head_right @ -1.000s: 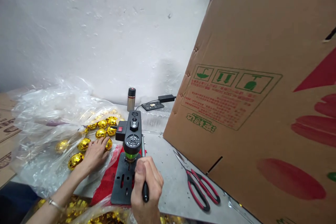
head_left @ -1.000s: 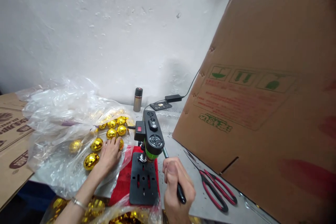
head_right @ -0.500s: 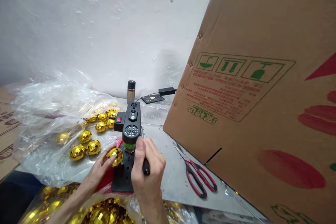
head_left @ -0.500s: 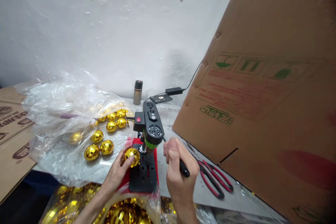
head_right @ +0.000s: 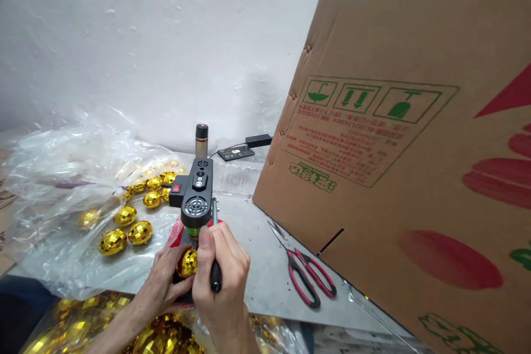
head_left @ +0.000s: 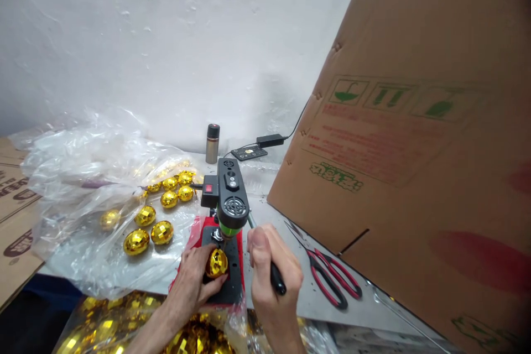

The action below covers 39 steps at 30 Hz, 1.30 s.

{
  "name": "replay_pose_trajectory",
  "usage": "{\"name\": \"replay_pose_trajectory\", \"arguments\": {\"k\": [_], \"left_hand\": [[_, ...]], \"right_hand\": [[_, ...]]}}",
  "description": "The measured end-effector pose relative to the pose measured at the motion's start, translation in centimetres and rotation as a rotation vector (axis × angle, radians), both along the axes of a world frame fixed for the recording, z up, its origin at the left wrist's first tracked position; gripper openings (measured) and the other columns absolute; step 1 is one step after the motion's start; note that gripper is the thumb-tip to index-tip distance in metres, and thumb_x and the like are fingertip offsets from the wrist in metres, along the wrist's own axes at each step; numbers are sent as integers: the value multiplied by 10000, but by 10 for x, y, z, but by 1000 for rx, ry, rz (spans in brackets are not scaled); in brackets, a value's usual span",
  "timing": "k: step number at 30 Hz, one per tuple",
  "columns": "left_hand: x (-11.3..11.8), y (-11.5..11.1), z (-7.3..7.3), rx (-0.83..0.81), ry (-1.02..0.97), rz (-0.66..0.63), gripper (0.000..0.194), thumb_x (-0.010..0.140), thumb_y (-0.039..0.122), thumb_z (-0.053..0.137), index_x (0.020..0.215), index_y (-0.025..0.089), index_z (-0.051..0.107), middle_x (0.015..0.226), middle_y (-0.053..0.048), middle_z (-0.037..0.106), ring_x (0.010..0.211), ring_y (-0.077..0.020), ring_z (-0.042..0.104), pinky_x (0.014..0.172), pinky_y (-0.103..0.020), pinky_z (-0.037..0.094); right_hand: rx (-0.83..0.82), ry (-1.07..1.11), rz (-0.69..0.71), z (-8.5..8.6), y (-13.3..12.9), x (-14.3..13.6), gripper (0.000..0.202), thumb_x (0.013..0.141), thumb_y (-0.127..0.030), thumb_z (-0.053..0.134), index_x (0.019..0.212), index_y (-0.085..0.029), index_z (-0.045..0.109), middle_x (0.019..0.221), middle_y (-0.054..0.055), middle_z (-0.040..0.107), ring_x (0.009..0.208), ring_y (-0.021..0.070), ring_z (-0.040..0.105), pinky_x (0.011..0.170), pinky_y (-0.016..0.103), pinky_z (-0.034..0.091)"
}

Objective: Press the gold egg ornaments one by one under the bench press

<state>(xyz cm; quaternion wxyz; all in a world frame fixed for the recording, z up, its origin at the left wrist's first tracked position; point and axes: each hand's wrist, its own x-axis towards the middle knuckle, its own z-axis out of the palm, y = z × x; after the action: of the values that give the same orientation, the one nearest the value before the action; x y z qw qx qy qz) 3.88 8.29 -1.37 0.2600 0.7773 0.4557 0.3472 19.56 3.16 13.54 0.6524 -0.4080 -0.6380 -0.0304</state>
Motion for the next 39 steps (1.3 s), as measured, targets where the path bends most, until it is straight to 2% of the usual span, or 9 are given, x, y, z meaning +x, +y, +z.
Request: {"name": "replay_pose_trajectory", "arguments": {"k": [5,11,18,21,28,32,35,39], "left_hand": [[12,4,-3,-1,-9,19,488,800,387,766,1250,208,704,1180,-151,773,1125,-390,703,1038,-588,519],[24,9,-6,-107,0,32,461,749,395,778,1161,205,690,1078,-117,735,1052,-368,669,977,-536,514],[26,5,-9,-138,17,34,385,776,345,768,1126,224,666,1026,-81,705,1025,-339,626,958,-488,490],[26,5,-15,-106,18,34,354,787,340,767,1106,229,663,1006,-71,701,1000,-323,626,939,-461,487],[28,8,-31,-9,23,41,365,778,305,751,1120,223,651,999,-69,694,982,-314,637,922,-455,481],[30,8,-31,-28,36,49,360,758,301,752,1094,220,649,982,-73,687,960,-315,639,905,-461,480],[31,9,-28,-50,31,45,383,729,309,768,1079,211,648,1000,-86,689,966,-326,639,900,-470,484],[32,8,-30,-56,17,51,373,747,273,746,1103,215,652,1025,-85,694,996,-326,639,921,-474,482]], "right_hand": [[-9,-22,13,-1,-3,2,313,1046,-71,433,782,-237,415,674,-57,424,591,83,462,528,218,352],[-12,-30,25,-4,-3,4,274,1047,-77,428,822,-230,456,695,-54,459,595,79,478,551,213,386],[38,-125,15,-47,-3,10,281,1032,-79,401,800,-224,466,730,-13,513,603,105,498,536,254,364],[34,-91,-23,-56,-5,5,317,1073,-132,374,782,-230,453,726,-13,500,604,117,480,565,273,370],[2,130,-180,-50,-6,-21,388,1125,-217,344,741,-233,394,716,-33,473,628,130,445,737,309,430],[61,158,-192,-54,0,-22,407,1123,-241,363,716,-230,375,691,-42,455,596,125,405,683,292,407],[117,145,-203,-58,4,-22,410,1116,-227,376,706,-229,390,675,-54,447,571,114,392,718,290,432],[55,237,-180,-58,2,-27,407,1121,-221,370,714,-224,378,712,-48,449,599,110,406,726,290,431]]}}
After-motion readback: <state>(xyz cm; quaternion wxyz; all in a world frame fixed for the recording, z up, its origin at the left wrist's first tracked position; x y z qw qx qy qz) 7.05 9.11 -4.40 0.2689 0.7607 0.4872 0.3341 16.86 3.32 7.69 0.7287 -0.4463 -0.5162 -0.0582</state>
